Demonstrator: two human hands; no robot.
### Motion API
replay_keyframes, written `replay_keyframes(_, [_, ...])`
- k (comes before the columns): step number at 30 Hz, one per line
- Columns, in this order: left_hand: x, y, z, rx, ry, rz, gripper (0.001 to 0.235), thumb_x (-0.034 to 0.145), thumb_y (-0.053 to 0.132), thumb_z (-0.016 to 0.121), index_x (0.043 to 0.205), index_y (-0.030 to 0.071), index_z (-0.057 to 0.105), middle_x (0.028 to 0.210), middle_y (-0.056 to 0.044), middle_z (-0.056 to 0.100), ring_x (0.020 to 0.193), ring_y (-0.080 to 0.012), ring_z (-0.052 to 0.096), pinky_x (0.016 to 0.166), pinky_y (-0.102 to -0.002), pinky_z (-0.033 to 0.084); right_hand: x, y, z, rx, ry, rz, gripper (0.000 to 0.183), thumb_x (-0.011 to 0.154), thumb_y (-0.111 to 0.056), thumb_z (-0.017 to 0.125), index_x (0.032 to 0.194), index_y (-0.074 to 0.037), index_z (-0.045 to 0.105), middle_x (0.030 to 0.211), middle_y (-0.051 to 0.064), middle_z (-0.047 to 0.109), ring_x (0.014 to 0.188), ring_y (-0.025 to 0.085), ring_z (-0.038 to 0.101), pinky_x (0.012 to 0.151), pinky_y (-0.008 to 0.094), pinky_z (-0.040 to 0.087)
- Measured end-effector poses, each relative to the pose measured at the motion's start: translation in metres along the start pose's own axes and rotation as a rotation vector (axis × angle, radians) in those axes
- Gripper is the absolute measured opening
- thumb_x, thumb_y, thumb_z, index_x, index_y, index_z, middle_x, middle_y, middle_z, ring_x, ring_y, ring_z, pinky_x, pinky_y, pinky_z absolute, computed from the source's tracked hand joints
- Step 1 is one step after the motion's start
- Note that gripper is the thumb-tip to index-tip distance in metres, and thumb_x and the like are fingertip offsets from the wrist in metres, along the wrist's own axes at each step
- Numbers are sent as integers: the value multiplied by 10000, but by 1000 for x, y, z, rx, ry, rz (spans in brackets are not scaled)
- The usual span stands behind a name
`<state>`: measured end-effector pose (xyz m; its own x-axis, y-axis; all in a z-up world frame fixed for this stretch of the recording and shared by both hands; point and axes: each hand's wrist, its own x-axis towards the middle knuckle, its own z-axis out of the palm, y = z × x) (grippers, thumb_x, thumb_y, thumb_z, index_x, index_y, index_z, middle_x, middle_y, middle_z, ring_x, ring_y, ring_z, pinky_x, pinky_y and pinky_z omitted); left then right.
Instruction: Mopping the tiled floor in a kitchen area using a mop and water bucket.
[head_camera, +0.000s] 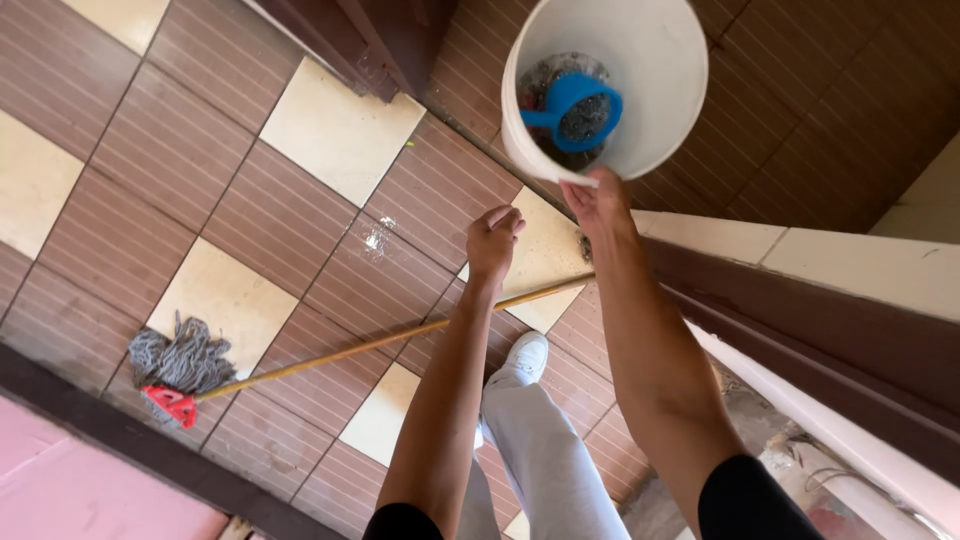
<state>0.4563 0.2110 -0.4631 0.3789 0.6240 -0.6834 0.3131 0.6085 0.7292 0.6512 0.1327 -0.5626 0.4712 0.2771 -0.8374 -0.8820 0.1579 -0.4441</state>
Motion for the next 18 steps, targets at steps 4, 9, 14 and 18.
replay_keyframes(4, [-26,7,-2,109,56,-88,530,919,299,648,1350,-7,614,1252,-177,720,1156,-244,708,897,-330,550,-41,18,-26,-42,-51,35,175,939,-96,512,1056,32,531,1079,240,679,945,334,733,868,407,599])
replay_keyframes(9, [-20,13,5,203,81,-78,691,890,358,701,1454,28,478,1327,-196,669,1205,-280,671,968,-365,533,-81,11,-16,-132,69,-36,270,899,-33,529,1164,11,505,1118,250,672,949,370,732,873,451,602])
replay_keyframes(14, [-18,-16,14,97,117,-57,849,882,385,756,1544,58,337,1368,-200,635,1228,-287,642,1008,-375,503,-124,7,-33,-349,79,-159,542,859,-6,529,1368,-127,386,1189,184,614,966,363,717,897,497,642])
replay_keyframes(18, [-41,-9,10,-159,85,-254,894,888,230,704,1601,235,165,1368,-164,590,1104,-298,646,891,-390,549,-149,-7,-26,-437,51,-166,718,833,10,554,1478,-213,329,1227,186,629,1005,372,723,913,517,622])
